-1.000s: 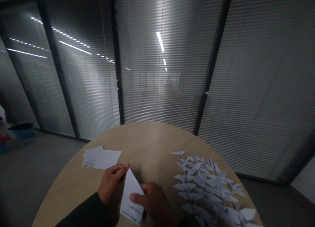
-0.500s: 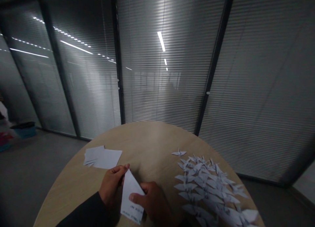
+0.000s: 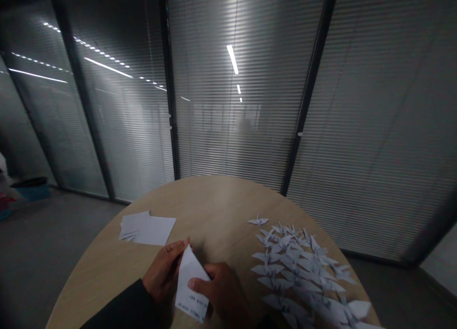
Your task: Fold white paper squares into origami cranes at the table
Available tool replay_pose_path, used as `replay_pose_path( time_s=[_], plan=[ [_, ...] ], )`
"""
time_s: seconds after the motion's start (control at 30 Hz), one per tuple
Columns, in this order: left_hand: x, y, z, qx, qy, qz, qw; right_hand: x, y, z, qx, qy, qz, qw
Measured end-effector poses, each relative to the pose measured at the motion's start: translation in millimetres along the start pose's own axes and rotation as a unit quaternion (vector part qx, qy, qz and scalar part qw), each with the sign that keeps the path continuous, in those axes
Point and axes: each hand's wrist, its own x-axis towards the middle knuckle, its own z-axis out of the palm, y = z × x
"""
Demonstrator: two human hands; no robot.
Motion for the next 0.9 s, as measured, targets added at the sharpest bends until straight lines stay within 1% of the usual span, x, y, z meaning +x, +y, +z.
replay_pose_path(
  time_s=[0.13, 0.2, 0.3, 0.43, 0.57, 0.73, 0.9],
  plan=[
    [-0.6, -0.7, 5.4, -0.026, -0.009, 0.002, 1.000, 2.2, 4.4, 1.2, 0.000, 0.029, -0.002, 1.000],
    [-1.4, -3.5, 6.2, -0.028, -0.031, -0.011, 0.999, 3.0, 3.9, 1.3, -0.005, 0.031, -0.007, 0.999],
    [-2.0, -7.8, 3.9, 0.002, -0.059, -0.018, 0.998, 3.8, 2.3, 0.8, -0.013, 0.026, -0.007, 1.000],
    [-2.9, -8.6, 0.7, 0.047, -0.047, -0.004, 0.998, 2.1, 0.2, 0.6, -0.008, 0.038, -0.013, 0.999],
    [-6.0, -5.6, 3.8, 0.064, -0.023, 0.004, 0.998, -0.6, -2.6, 1.1, 0.000, 0.026, -0.008, 1.000],
    [-7.9, -4.1, 6.9, 0.055, -0.007, 0.003, 0.998, -3.7, -9.4, 1.6, -0.009, 0.042, -0.020, 0.999],
    [-9.2, -2.6, 7.4, 0.032, -0.021, -0.014, 0.999, -3.5, -12.1, -1.3, -0.042, 0.031, -0.020, 0.998]
  ],
)
